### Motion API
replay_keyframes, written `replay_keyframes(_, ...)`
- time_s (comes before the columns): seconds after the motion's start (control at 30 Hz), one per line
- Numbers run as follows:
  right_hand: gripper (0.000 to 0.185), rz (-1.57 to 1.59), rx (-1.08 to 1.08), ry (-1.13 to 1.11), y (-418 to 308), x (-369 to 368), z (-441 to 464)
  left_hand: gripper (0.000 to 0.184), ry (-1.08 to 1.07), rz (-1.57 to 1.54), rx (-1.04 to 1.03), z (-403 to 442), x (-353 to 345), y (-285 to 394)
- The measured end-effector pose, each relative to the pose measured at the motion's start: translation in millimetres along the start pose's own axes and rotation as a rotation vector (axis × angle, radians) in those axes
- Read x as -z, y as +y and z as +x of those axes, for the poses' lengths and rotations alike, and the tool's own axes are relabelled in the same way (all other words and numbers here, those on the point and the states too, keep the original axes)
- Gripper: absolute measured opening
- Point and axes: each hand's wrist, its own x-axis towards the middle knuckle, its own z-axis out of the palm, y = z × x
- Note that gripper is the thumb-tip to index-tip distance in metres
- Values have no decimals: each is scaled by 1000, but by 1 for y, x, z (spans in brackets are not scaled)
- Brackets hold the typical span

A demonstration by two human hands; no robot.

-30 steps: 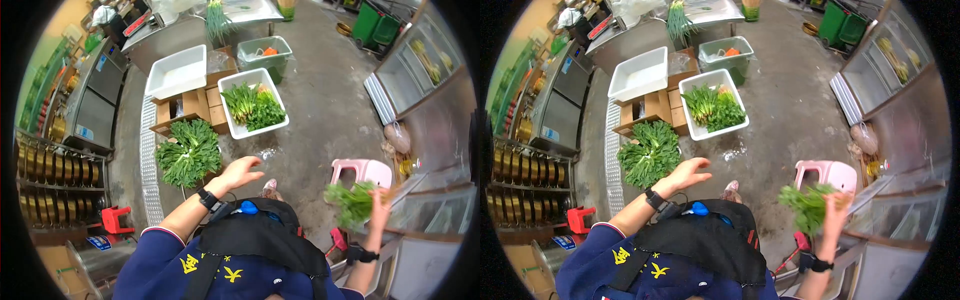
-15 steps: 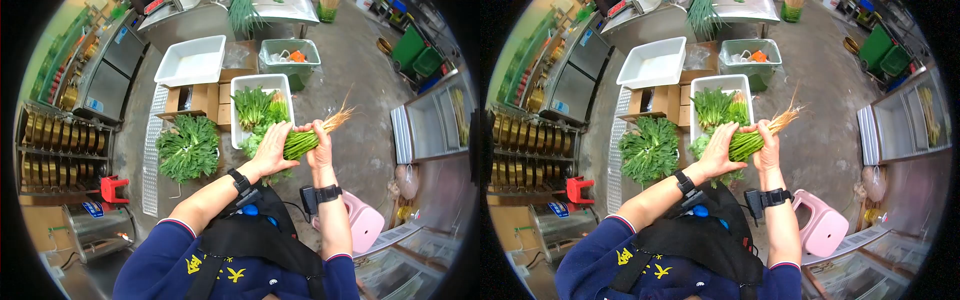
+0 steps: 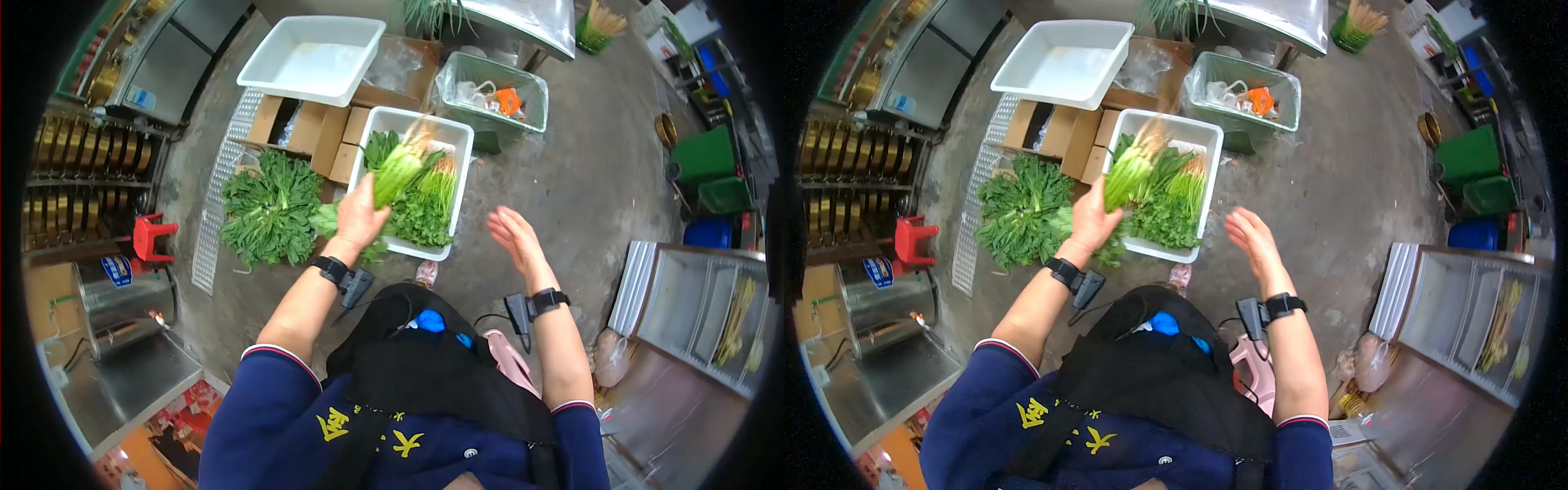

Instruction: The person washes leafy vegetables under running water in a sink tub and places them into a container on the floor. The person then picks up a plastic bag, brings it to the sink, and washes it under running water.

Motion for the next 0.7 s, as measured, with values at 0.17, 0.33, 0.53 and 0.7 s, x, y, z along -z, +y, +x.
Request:
replay_keyframes(0.17, 35, -218, -263, 197, 44, 111, 16, 62, -143, 131, 172, 1, -26, -24)
replay_keyframes(0.33, 23, -317, -366, 198, 53, 174, 41, 60, -324, 116, 291, 3, -97, -2)
replay_keyframes(0.53, 17, -462, -503, 29, 41, 234, 126, 59, -354, 131, 400, 19, -157, 49)
replay_keyframes(0.7, 18, -451, -450, -10, 24, 275, 200, 53, -543, 187, 577, 40, -208, 59)
